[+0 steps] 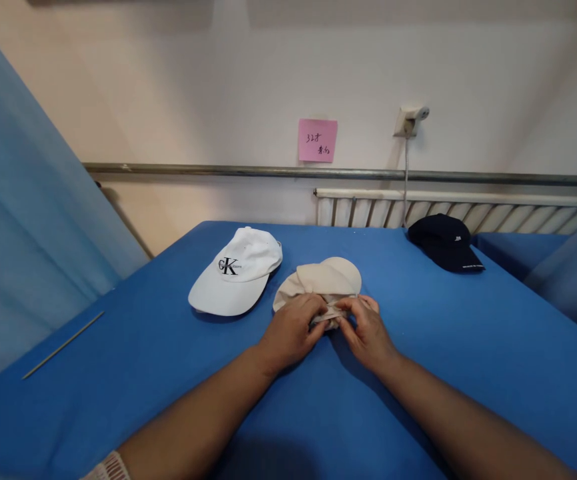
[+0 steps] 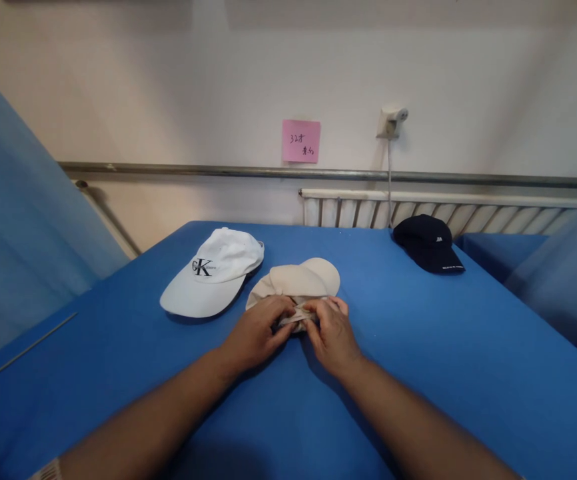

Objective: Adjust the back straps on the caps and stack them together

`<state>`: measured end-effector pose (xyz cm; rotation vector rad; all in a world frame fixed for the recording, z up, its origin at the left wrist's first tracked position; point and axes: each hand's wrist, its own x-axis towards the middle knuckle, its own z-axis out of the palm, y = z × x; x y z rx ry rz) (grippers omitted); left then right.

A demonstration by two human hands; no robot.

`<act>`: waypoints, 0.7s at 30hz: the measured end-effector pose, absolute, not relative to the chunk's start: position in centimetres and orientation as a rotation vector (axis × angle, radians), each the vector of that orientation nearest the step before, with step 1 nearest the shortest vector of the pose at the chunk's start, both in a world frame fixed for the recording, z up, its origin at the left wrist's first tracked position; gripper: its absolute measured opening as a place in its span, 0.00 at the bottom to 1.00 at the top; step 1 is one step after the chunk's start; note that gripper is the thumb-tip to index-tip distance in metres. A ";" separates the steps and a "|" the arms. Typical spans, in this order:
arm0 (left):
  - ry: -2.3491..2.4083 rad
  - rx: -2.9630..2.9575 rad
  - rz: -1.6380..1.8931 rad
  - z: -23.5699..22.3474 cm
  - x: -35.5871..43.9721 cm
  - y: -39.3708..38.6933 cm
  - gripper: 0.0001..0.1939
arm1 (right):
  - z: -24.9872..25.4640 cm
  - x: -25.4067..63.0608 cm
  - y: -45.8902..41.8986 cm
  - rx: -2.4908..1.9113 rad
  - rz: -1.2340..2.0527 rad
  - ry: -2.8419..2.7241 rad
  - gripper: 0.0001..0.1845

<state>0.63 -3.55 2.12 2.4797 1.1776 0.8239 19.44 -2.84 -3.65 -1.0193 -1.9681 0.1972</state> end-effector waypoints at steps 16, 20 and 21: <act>1.245 2.318 0.847 1.9 0.8 -3.7 0.08 | -3.3 19.4 -3.0 -1.022 0.259 -1.897 0.10; 1.307 2.398 0.832 1.4 0.9 -3.7 0.05 | -3.3 19.5 -3.1 -0.990 0.273 -1.909 0.09; 1.316 2.405 0.830 1.4 0.9 -3.8 0.05 | -3.3 19.5 -3.1 -0.980 0.278 -1.913 0.09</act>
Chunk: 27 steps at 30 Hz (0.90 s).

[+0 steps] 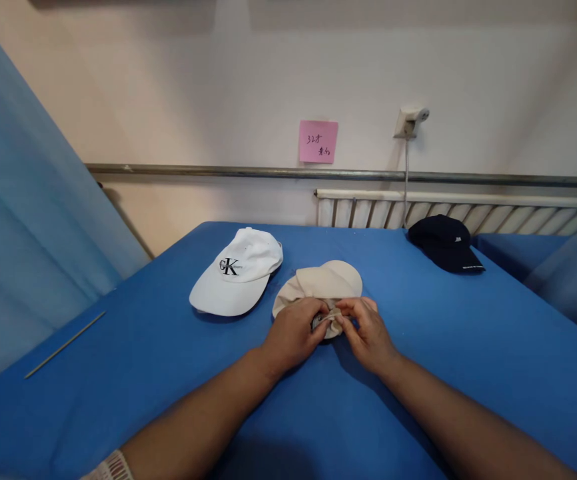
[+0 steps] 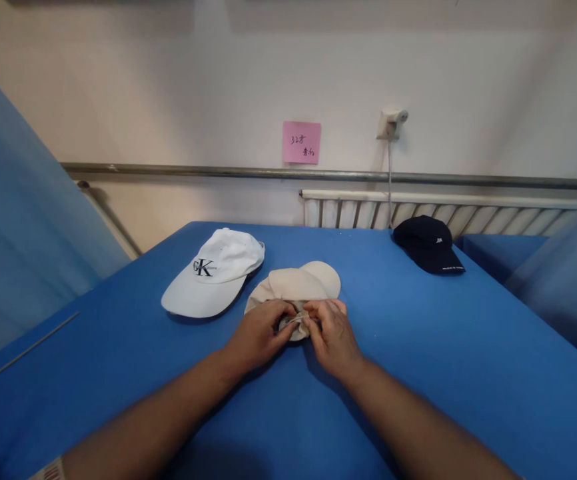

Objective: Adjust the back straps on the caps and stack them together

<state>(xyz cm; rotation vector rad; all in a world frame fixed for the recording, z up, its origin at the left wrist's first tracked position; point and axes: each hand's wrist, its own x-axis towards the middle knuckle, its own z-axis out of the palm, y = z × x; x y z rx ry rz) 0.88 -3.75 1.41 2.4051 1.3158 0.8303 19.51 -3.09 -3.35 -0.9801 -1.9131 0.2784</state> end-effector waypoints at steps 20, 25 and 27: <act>0.995 2.795 0.989 2.3 0.7 -3.8 0.08 | -2.4 20.0 -3.7 -1.131 0.411 -1.774 0.08; 0.989 2.861 0.936 2.1 0.7 -3.7 0.10 | -3.8 20.2 -2.9 -1.136 0.743 -1.760 0.08; 1.005 2.868 0.918 1.9 0.7 -3.7 0.11 | -4.3 20.1 -2.6 -1.114 0.913 -1.737 0.09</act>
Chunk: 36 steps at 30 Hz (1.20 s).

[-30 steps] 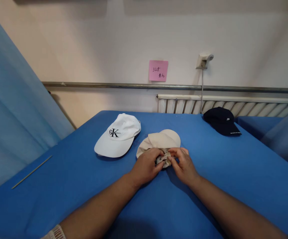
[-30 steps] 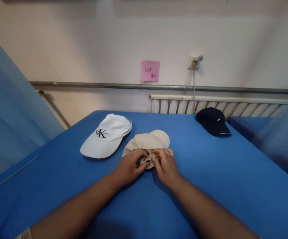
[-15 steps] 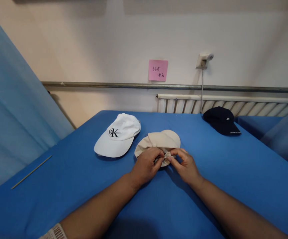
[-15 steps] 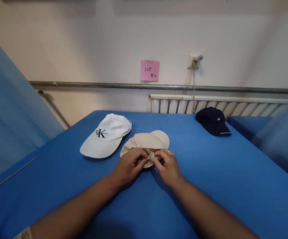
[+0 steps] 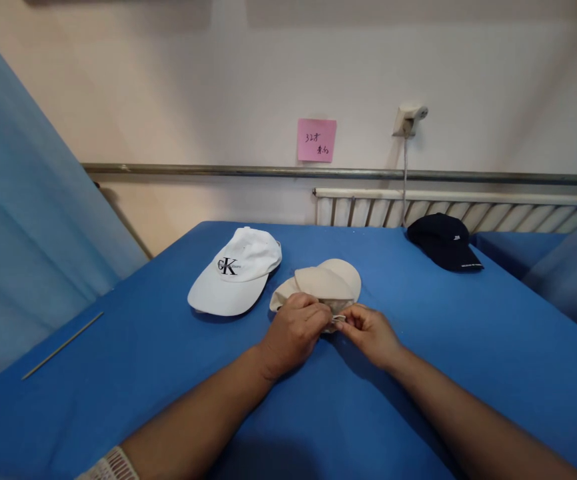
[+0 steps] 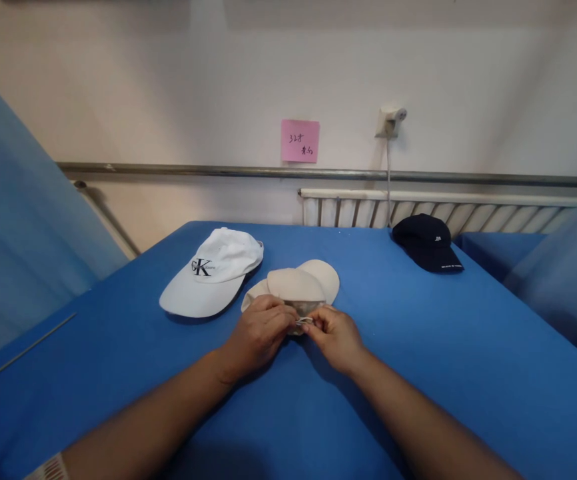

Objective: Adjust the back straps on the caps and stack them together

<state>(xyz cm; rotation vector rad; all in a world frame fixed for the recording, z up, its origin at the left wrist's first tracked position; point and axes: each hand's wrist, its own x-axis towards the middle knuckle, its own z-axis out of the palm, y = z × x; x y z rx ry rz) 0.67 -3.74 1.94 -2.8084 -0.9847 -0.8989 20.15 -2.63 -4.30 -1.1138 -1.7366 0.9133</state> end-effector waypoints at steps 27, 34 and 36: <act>-1.893 -3.128 -1.280 2.0 0.4 -3.9 0.12 | -2.9 20.1 -3.6 -0.914 0.603 -1.954 0.03; -1.862 -3.268 -1.171 2.5 0.6 -3.8 0.08 | -3.3 20.1 -3.6 -0.930 0.634 -1.955 0.05; -1.837 -3.239 -1.157 2.4 0.5 -3.8 0.08 | -3.4 20.0 -3.6 -0.968 0.652 -1.900 0.06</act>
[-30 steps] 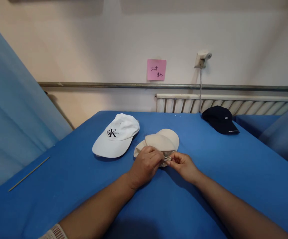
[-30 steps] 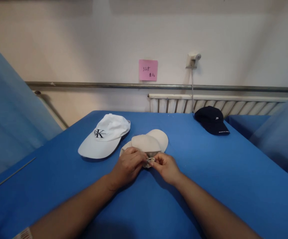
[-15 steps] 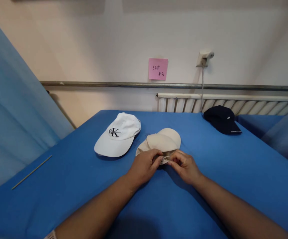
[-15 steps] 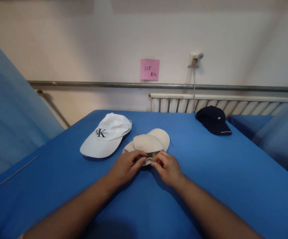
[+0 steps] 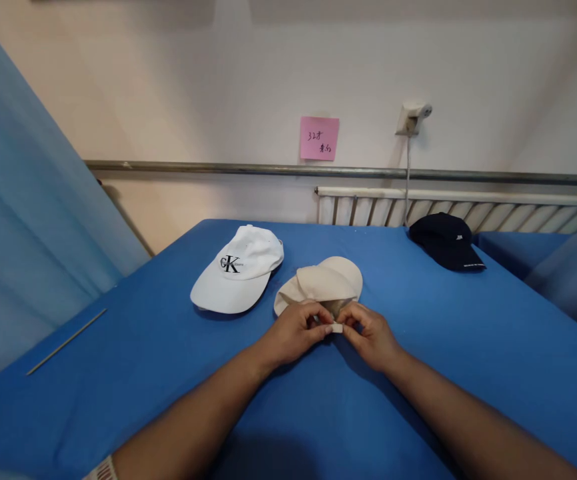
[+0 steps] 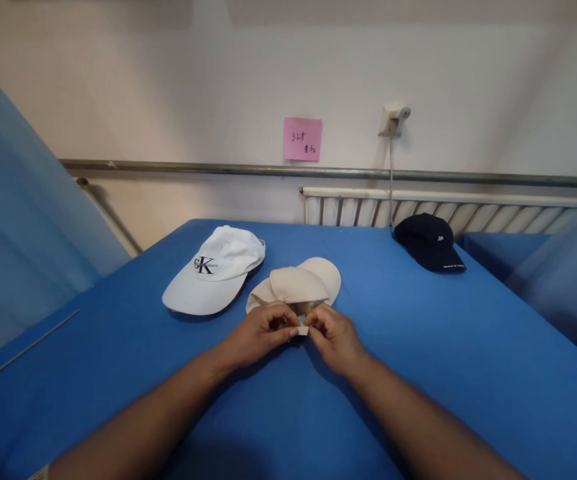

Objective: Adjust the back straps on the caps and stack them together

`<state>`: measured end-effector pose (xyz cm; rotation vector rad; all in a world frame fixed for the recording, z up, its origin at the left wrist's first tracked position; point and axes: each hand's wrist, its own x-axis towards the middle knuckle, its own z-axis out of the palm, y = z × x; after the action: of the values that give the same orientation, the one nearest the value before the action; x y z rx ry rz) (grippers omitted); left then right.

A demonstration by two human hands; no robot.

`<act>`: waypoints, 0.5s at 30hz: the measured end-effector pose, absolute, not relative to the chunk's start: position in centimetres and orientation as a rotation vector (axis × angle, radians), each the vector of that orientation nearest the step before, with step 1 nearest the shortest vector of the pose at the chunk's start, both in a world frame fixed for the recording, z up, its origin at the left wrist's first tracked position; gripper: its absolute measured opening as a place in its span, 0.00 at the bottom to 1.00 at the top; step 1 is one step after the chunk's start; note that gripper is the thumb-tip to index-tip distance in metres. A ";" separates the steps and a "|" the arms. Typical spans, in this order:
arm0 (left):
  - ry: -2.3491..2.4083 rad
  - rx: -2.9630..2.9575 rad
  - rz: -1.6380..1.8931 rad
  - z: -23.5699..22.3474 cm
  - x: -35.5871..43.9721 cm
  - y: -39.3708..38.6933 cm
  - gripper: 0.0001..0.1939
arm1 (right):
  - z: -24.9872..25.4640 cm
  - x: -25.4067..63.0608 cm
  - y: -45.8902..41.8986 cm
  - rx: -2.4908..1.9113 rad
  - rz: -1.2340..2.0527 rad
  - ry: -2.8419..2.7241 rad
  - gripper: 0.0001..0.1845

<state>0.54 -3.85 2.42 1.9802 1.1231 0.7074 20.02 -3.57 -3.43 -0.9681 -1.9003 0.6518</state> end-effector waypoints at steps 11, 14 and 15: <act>1.058 1.771 0.782 2.0 0.7 -3.8 0.07 | -3.8 20.1 -3.0 -0.877 0.802 -1.815 0.04; 1.010 1.526 0.843 2.0 0.7 -3.5 0.10 | -3.7 20.2 -2.9 -0.873 0.818 -1.786 0.03; 1.010 1.464 0.853 2.0 0.6 -3.4 0.11 | -3.7 20.2 -3.0 -0.880 0.803 -1.784 0.03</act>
<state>0.62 -3.37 1.96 1.4645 1.0099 0.8526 20.23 -2.96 -3.69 -0.8796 -1.7845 0.8031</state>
